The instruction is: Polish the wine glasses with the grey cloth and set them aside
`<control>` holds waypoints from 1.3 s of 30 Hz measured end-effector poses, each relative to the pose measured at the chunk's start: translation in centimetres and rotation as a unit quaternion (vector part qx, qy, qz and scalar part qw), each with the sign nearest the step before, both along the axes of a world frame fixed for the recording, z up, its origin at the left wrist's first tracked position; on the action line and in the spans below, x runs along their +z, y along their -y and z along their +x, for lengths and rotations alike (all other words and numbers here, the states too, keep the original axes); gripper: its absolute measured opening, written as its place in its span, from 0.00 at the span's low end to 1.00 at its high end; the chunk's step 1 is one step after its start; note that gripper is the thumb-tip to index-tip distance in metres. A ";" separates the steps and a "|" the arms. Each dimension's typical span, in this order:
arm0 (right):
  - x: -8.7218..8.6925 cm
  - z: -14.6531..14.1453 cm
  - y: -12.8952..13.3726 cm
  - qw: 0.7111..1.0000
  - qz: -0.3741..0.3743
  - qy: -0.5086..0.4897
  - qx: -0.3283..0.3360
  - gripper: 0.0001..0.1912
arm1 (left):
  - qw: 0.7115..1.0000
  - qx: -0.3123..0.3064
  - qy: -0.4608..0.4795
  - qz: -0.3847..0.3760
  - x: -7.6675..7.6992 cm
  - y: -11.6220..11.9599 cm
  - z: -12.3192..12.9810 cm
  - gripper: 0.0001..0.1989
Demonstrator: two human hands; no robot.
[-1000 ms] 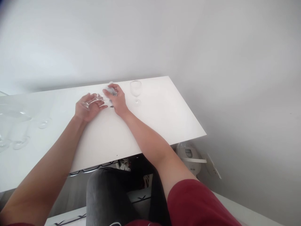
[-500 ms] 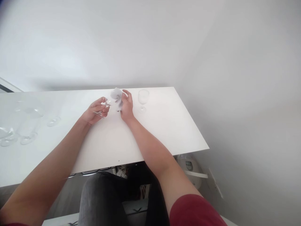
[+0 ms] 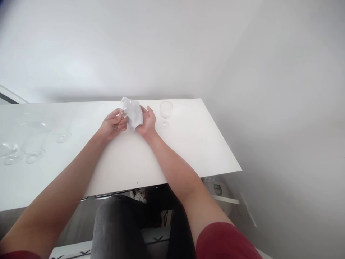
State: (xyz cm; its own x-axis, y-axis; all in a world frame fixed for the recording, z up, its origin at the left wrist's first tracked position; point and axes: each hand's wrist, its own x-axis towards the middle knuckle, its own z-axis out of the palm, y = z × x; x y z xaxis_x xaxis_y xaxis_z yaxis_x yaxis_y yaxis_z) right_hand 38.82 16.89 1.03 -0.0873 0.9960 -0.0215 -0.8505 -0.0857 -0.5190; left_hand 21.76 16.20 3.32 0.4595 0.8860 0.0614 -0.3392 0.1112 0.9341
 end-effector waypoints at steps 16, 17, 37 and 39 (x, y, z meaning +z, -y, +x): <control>0.8 -0.5 1.3 0.979 0.146 0.142 -0.008 0.28 | 0.990 -0.116 -0.044 -0.072 0.6 0.6 -0.6 0.14; 0.9 -0.6 1.5 0.975 0.150 0.161 -0.027 0.28 | 0.990 -0.114 -0.047 -0.068 0.4 0.6 -0.6 0.14; 2.8 -0.8 3.8 0.912 0.126 0.336 -0.201 0.11 | 0.990 -0.116 -0.073 -0.042 -0.3 0.9 0.1 0.18; 2.7 -0.7 3.5 0.926 0.085 0.317 -0.187 0.15 | 0.990 -0.121 -0.070 -0.034 -0.2 0.9 0.1 0.20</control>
State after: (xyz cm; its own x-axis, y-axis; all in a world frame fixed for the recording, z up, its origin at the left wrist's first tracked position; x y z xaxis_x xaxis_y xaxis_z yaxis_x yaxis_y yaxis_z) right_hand 38.13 13.43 3.72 0.2407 0.9476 0.2102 -0.3248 0.2827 -0.9026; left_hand 21.84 15.28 3.09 0.6587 0.7488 -0.0736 -0.1620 0.2367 0.9580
